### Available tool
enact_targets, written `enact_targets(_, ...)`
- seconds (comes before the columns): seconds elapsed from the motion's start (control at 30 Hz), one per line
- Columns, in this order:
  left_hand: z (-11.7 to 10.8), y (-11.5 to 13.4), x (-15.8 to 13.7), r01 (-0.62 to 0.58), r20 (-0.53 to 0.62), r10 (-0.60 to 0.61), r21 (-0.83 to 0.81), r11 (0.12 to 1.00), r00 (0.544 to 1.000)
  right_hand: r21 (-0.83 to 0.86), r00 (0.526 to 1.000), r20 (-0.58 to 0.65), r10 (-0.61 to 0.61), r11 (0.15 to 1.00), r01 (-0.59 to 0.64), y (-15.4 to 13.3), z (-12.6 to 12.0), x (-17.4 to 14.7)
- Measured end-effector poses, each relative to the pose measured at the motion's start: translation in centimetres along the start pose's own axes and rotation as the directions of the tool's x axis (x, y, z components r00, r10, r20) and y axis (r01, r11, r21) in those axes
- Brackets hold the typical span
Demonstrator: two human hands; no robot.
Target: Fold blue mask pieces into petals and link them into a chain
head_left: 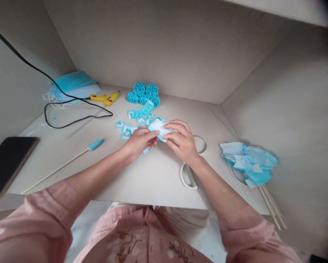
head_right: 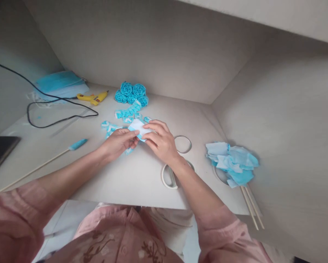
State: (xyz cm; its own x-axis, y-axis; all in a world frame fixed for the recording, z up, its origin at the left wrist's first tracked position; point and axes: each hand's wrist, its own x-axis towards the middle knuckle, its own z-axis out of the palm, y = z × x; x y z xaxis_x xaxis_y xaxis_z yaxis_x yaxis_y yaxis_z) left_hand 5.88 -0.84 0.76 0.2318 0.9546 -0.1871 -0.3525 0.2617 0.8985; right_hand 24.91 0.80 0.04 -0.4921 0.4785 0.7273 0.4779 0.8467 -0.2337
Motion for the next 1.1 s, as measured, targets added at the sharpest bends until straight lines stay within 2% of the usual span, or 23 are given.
enact_targets(0.1,0.0,0.0,-0.1,-0.014,0.020,0.014,-0.008,1.000,1.000,-0.009,1.000,-0.022,-0.009,1.000,0.009,-0.1,-0.1,0.2)
enact_targets(0.2,-0.1,0.0,0.0,-0.012,0.039,0.012,0.008,1.000,0.999,-0.014,1.000,-0.006,0.031,0.999,-0.031,-0.1,-0.2,0.2)
enact_targets(0.37,-0.5,-0.4,0.2,-0.037,-0.055,0.047,0.175,0.984,0.997,0.013,0.995,0.029,0.097,0.995,-0.098,-0.1,-0.1,0.1)
enact_targets(0.5,-0.5,-0.5,0.3,-0.092,-0.081,0.117,0.267,0.959,0.990,0.058,0.993,0.010,0.118,0.991,-0.119,-0.3,0.1,0.1)
enact_targets(0.57,-0.5,-0.6,0.4,-0.108,-0.082,0.141,0.317,0.942,0.987,0.106,0.983,0.002,0.183,0.977,-0.183,-0.5,0.2,0.1)
enact_targets(0.7,-0.5,-0.8,0.4,-0.122,-0.076,0.164,0.395,0.910,0.983,0.274,0.926,0.055,0.374,0.886,-0.374,-0.9,0.4,0.1)
enact_targets(0.83,-0.5,-0.9,0.4,-0.117,-0.071,0.164,0.437,0.892,0.984,0.437,0.861,0.126,0.493,0.751,-0.495,-0.9,0.7,-0.1)
enact_targets(0.97,-0.6,-0.9,0.4,-0.128,-0.060,0.179,0.483,0.866,0.982,0.498,0.798,0.142,0.585,0.655,-0.569,-0.8,1.0,-0.2)
enact_targets(1.1,-0.6,-0.7,0.3,-0.152,-0.021,0.187,0.495,0.855,0.982,0.595,0.775,0.179,0.606,0.561,-0.576,-0.7,1.1,-0.1)
